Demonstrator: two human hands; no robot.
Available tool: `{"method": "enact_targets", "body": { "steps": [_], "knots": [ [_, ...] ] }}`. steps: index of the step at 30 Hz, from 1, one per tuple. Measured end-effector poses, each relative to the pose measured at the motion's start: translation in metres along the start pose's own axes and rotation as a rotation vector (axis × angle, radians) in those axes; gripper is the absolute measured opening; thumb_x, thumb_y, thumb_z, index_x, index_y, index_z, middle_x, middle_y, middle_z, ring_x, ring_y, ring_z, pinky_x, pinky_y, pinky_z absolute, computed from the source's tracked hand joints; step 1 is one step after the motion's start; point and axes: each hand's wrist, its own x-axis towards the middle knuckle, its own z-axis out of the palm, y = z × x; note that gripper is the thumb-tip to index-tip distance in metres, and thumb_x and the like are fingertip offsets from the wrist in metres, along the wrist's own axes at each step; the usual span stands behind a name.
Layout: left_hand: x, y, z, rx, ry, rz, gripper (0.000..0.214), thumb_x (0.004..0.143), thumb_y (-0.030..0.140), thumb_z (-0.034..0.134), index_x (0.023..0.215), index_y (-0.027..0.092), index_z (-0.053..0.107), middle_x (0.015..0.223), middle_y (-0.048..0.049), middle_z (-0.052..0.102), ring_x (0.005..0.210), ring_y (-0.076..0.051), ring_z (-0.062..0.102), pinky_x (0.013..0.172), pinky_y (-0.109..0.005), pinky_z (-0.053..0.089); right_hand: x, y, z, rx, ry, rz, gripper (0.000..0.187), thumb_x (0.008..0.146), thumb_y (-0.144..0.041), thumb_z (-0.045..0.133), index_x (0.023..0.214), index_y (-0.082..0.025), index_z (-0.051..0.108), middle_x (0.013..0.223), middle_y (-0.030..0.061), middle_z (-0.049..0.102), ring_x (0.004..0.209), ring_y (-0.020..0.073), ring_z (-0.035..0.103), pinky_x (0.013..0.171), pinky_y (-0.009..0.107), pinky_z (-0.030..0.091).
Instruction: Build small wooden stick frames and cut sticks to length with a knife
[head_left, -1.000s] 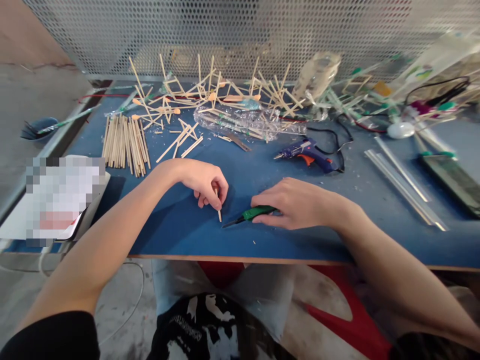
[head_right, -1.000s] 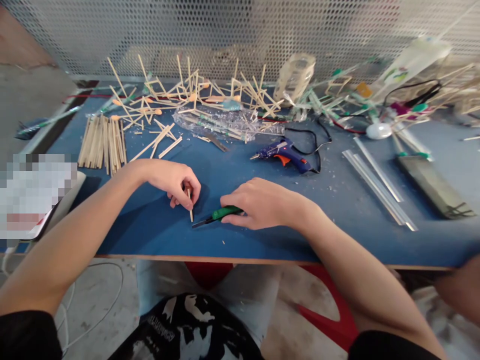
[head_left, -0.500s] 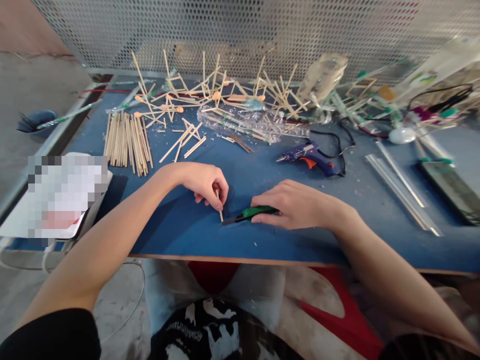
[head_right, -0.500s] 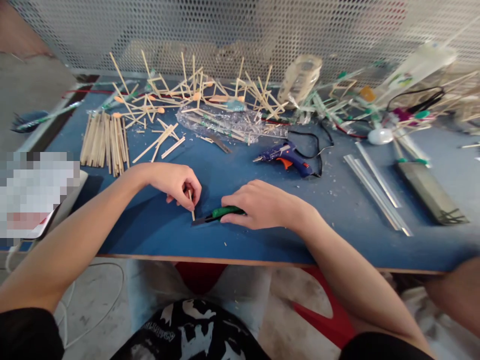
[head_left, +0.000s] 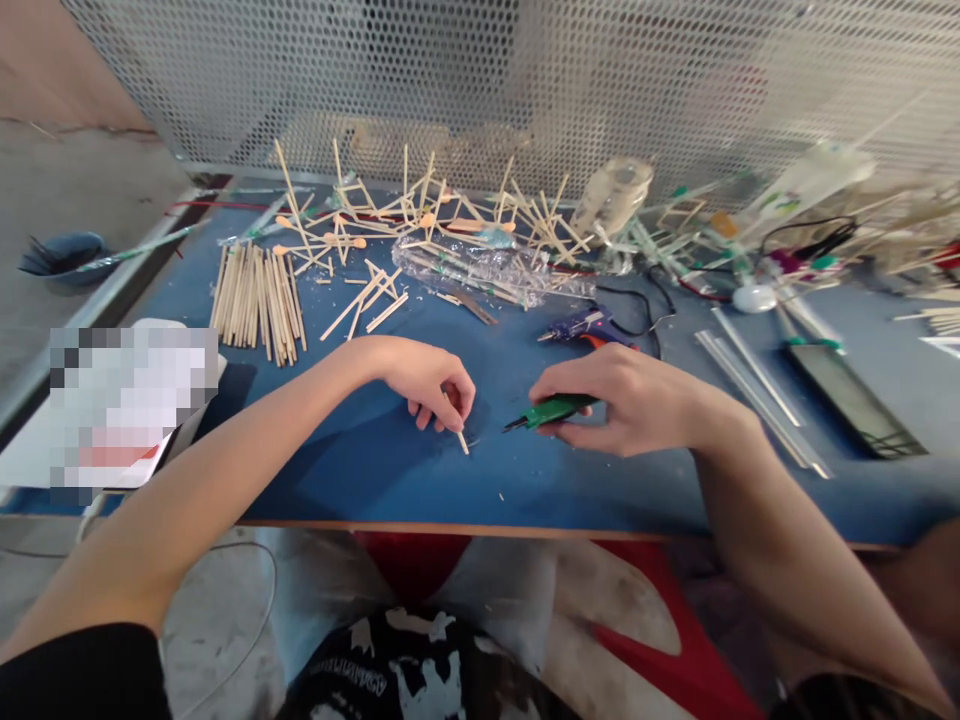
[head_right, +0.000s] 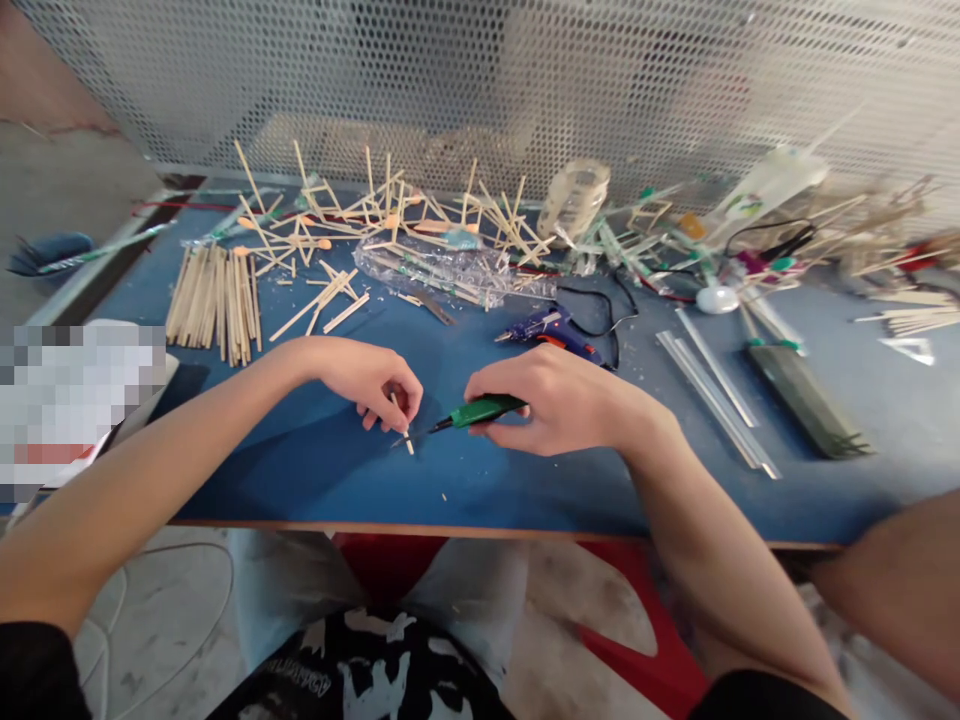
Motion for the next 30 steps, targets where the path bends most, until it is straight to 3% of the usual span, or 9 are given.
{"method": "enact_targets", "body": {
  "steps": [5,8,11,16,23,30],
  "knots": [
    [0.018,0.007,-0.018,-0.026,-0.206,-0.144,0.03,0.073,0.047,0.081,0.089,0.021,0.077,0.093,-0.0077,0.08,0.073,-0.018,0.074,0.059,-0.023,0.052,-0.006,0.014,0.0,-0.088,-0.042,-0.023,0.026,0.103,-0.037,0.054,0.118,-0.019,0.066,0.101,0.0084,0.074,0.085,0.0189,0.069,0.074,0.03,0.047],
    [0.028,0.006,-0.028,-0.053,-0.273,-0.196,0.033,0.066,0.047,0.086,0.084,0.02,0.08,0.093,-0.0095,0.081,0.077,-0.022,0.076,0.059,-0.025,0.054,-0.007,0.026,0.009,-0.089,-0.016,-0.057,0.028,0.104,-0.037,0.053,0.123,-0.019,0.064,0.1,0.0089,0.076,0.081,0.0189,0.071,0.071,0.031,0.047],
    [0.033,0.005,-0.033,-0.058,-0.323,-0.217,0.03,0.068,0.044,0.085,0.085,0.02,0.08,0.095,-0.0099,0.082,0.081,-0.023,0.077,0.06,-0.026,0.056,-0.006,0.035,0.018,-0.113,0.028,-0.088,0.028,0.104,-0.038,0.053,0.125,-0.02,0.063,0.096,0.0076,0.078,0.073,0.0186,0.072,0.065,0.031,0.046],
    [0.031,0.006,-0.037,-0.1,-0.262,-0.192,0.027,0.076,0.04,0.079,0.094,0.021,0.077,0.103,-0.0084,0.081,0.084,-0.023,0.076,0.064,-0.029,0.06,-0.012,0.039,0.029,-0.153,-0.007,-0.053,0.027,0.106,-0.037,0.05,0.124,-0.02,0.062,0.09,0.0057,0.079,0.067,0.0189,0.071,0.06,0.032,0.043],
    [0.034,0.008,-0.042,-0.064,-0.233,-0.311,0.021,0.073,0.037,0.081,0.08,0.018,0.077,0.085,-0.0091,0.079,0.077,-0.024,0.075,0.074,-0.038,0.061,-0.018,0.036,0.035,-0.236,-0.029,-0.062,0.029,0.107,-0.039,0.045,0.124,-0.022,0.062,0.101,0.0087,0.079,0.078,0.0222,0.075,0.061,0.035,0.044],
    [0.032,0.011,-0.043,0.036,-0.186,-0.369,0.021,0.07,0.039,0.082,0.078,0.02,0.08,0.078,-0.0055,0.079,0.07,-0.02,0.072,0.067,-0.029,0.056,-0.012,0.039,0.042,-0.36,0.04,-0.09,0.031,0.106,-0.039,0.049,0.126,-0.021,0.064,0.096,0.0066,0.079,0.066,0.0197,0.069,0.059,0.035,0.041]
  ]
}}
